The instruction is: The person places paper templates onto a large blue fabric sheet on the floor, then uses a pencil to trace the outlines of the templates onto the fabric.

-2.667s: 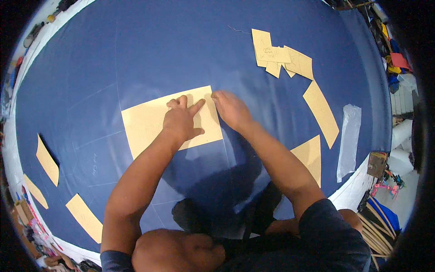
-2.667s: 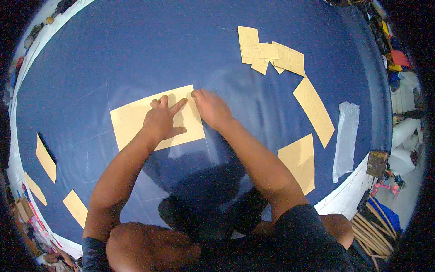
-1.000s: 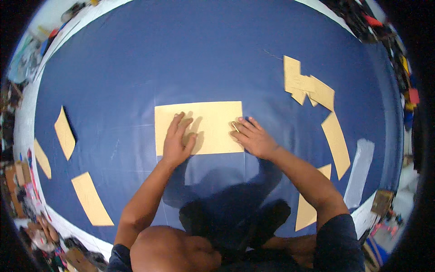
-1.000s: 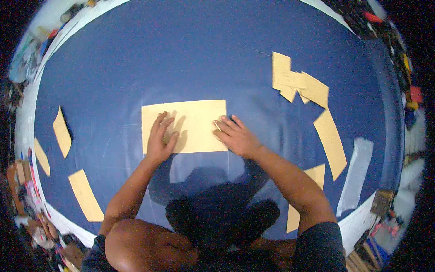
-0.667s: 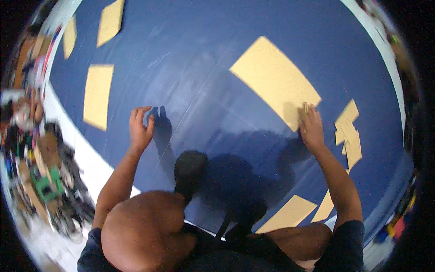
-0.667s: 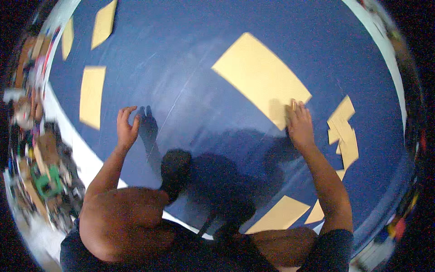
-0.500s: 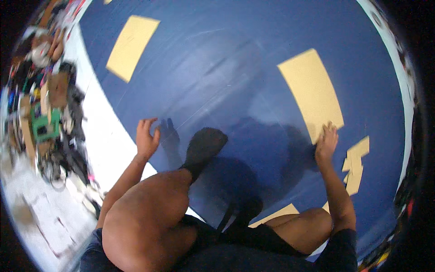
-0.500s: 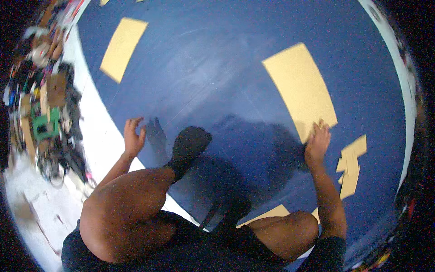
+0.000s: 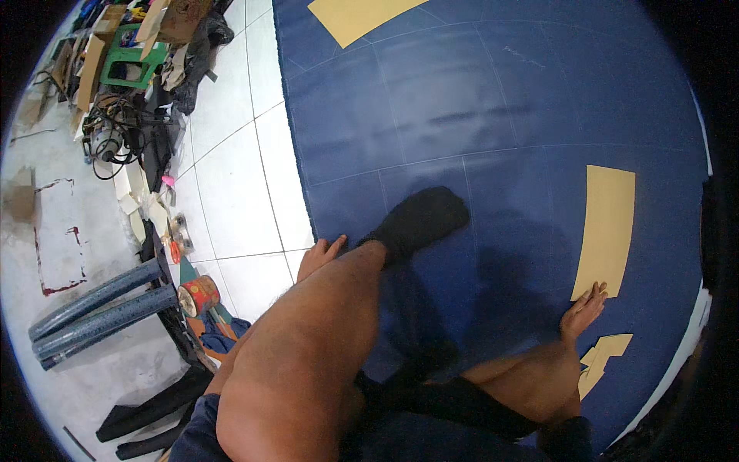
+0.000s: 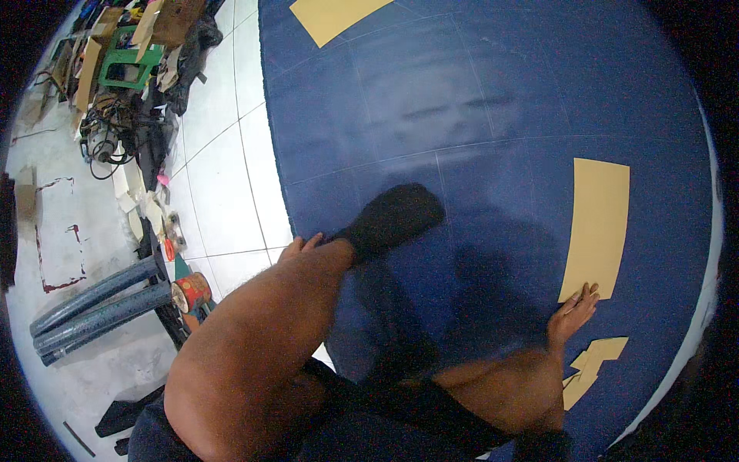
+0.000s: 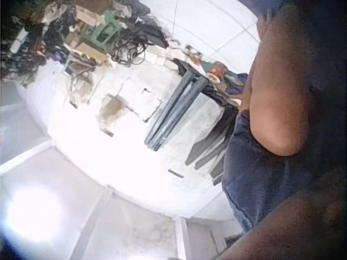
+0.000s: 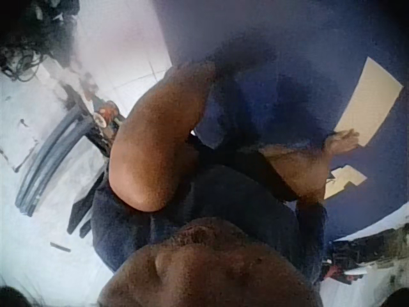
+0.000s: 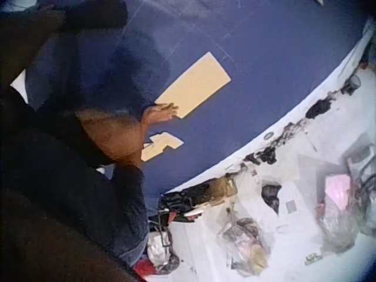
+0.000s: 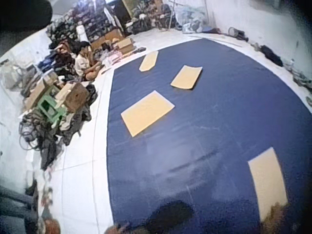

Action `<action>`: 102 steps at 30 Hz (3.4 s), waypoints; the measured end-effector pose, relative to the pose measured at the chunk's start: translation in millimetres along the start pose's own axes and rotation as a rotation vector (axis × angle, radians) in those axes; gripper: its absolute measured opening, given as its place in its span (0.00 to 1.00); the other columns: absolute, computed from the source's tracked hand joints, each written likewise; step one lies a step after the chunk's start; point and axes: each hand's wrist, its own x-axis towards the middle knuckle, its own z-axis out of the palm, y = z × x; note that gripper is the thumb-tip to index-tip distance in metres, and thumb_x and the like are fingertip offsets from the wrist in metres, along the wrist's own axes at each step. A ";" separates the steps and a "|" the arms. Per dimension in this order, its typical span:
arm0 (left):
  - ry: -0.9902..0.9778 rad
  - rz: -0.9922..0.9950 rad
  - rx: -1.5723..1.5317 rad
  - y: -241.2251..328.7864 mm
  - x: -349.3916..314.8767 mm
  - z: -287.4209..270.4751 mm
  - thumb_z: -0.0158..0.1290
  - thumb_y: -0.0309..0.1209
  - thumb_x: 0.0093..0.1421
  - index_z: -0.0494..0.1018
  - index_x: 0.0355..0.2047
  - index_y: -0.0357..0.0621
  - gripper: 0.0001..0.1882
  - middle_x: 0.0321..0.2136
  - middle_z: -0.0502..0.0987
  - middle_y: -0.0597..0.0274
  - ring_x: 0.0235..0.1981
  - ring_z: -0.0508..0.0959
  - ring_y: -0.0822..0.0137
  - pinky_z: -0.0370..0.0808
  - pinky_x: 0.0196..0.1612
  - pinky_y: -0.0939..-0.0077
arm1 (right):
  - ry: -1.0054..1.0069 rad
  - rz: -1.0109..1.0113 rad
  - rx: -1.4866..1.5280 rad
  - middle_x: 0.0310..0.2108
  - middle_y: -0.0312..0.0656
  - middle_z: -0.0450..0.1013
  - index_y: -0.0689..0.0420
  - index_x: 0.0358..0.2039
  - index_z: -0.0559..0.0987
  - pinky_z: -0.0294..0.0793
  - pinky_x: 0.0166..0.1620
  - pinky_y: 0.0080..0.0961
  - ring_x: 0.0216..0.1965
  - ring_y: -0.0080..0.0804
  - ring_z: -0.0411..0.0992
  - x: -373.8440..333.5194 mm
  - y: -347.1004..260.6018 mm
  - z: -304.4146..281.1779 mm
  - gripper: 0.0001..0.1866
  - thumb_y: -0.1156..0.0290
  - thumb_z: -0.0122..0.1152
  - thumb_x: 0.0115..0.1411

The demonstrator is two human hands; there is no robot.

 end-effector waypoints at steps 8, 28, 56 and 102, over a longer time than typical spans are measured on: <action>0.297 0.447 -0.004 85.9 89.3 -65.9 0.51 0.37 0.68 0.76 0.55 0.48 0.18 0.40 0.73 0.47 0.41 0.77 0.46 0.75 0.46 0.55 | -0.027 0.029 0.021 0.74 0.47 0.54 0.57 0.67 0.66 0.39 0.74 0.53 0.76 0.52 0.45 1.2 -12.1 -4.3 0.24 0.63 0.37 0.75; 0.001 1.407 0.591 330.9 177.1 -65.6 0.56 0.54 0.63 0.70 0.63 0.52 0.32 0.43 0.74 0.51 0.43 0.76 0.50 0.70 0.48 0.57 | -0.004 0.111 0.109 0.71 0.48 0.59 0.55 0.61 0.72 0.44 0.74 0.50 0.74 0.50 0.52 10.4 -30.3 -30.3 0.21 0.70 0.50 0.68; 0.278 1.707 0.250 609.6 230.9 53.7 0.54 0.52 0.65 0.67 0.65 0.42 0.35 0.68 0.60 0.39 0.71 0.57 0.39 0.50 0.72 0.42 | 0.359 0.704 0.077 0.65 0.51 0.68 0.54 0.59 0.75 0.57 0.68 0.50 0.68 0.53 0.62 76.5 -19.8 -5.5 0.27 0.55 0.64 0.63; 0.349 1.686 0.278 603.6 237.3 41.0 0.62 0.48 0.61 0.70 0.62 0.40 0.35 0.65 0.64 0.39 0.68 0.61 0.38 0.54 0.70 0.42 | 0.582 0.736 0.220 0.59 0.52 0.73 0.58 0.51 0.78 0.59 0.66 0.47 0.64 0.52 0.66 73.8 -20.2 1.7 0.31 0.51 0.75 0.53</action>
